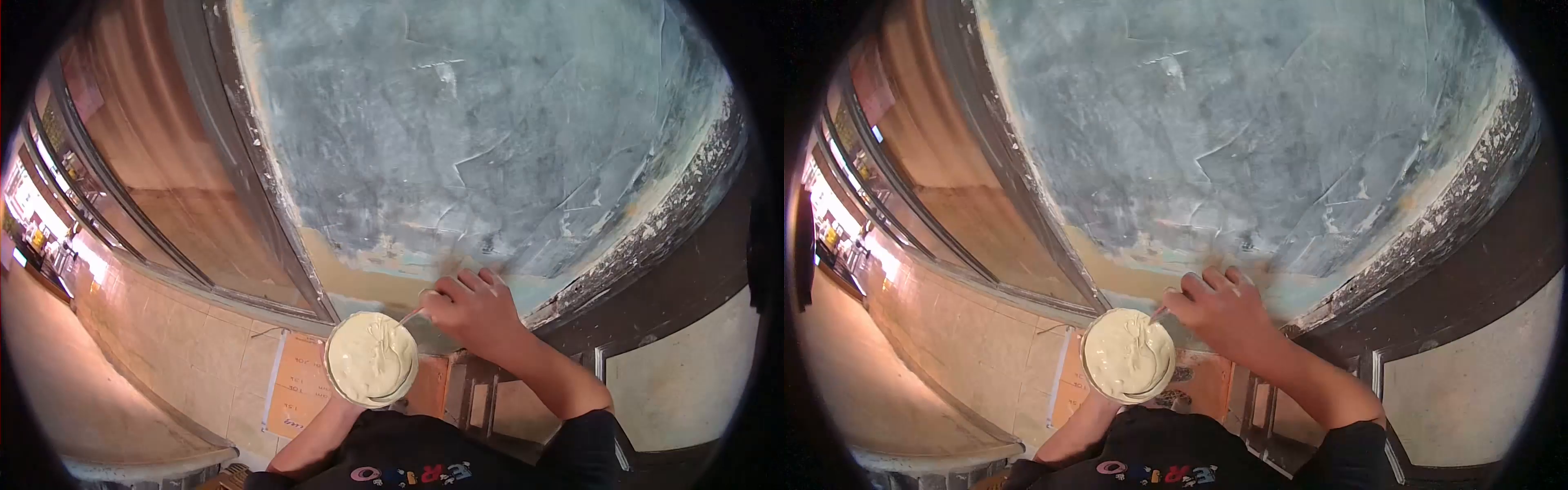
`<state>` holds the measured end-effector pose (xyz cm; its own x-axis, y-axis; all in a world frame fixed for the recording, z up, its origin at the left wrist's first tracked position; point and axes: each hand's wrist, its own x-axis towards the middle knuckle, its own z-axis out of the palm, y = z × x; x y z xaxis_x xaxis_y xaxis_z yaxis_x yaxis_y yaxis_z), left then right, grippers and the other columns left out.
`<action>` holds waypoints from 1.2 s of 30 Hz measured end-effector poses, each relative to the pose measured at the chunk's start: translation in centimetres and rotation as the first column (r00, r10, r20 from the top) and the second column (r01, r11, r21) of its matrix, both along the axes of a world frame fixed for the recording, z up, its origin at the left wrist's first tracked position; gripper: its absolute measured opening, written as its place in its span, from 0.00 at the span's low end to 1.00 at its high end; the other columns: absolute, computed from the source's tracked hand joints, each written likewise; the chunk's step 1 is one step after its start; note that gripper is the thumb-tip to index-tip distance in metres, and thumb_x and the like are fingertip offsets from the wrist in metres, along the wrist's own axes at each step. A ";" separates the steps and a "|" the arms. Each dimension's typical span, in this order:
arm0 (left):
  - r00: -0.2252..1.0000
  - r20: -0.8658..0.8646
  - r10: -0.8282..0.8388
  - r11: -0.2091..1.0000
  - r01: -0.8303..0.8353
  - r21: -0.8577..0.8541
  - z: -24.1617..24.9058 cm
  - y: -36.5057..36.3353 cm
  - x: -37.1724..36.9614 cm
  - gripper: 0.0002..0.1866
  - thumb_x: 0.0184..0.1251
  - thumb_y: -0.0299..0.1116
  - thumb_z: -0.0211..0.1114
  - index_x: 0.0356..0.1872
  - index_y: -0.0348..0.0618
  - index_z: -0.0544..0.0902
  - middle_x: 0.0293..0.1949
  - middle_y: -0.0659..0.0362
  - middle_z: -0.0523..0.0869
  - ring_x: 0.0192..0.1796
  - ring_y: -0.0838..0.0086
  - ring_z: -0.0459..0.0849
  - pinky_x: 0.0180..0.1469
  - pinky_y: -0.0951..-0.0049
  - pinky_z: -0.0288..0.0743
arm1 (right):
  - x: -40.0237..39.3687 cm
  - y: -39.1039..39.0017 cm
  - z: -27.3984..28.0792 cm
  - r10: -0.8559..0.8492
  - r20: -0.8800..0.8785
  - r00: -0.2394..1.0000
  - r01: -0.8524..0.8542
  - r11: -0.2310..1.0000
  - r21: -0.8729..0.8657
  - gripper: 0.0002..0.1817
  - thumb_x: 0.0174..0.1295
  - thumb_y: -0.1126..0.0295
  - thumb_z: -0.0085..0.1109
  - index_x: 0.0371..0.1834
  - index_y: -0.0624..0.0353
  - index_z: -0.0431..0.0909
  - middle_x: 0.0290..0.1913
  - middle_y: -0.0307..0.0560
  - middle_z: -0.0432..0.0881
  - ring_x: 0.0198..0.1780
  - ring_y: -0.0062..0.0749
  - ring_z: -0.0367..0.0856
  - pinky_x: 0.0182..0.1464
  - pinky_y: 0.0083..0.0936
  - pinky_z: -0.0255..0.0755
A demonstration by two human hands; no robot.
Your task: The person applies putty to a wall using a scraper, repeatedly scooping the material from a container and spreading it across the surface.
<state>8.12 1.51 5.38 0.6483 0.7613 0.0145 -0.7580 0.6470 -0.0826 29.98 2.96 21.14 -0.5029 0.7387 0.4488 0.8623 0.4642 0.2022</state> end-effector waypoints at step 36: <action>0.910 -0.393 0.131 0.989 -0.093 0.113 -0.5 5.2 -14.0 0.46 0.58 0.77 0.40 0.70 0.57 0.64 0.69 0.53 0.67 0.69 0.50 0.67 0.66 0.38 0.62 | -9.8 5.9 -17.6 -0.399 -0.916 0.038 0.006 0.917 -0.399 0.12 0.64 0.65 0.62 0.40 0.63 0.74 0.27 0.41 0.78 0.27 0.20 0.76 0.29 0.25 0.73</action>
<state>-5.86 6.74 4.90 0.5252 0.8367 -0.1553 -0.7833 0.5467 0.2960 20.14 8.85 3.50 0.4335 0.8824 0.1828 0.2374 0.0838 -0.9678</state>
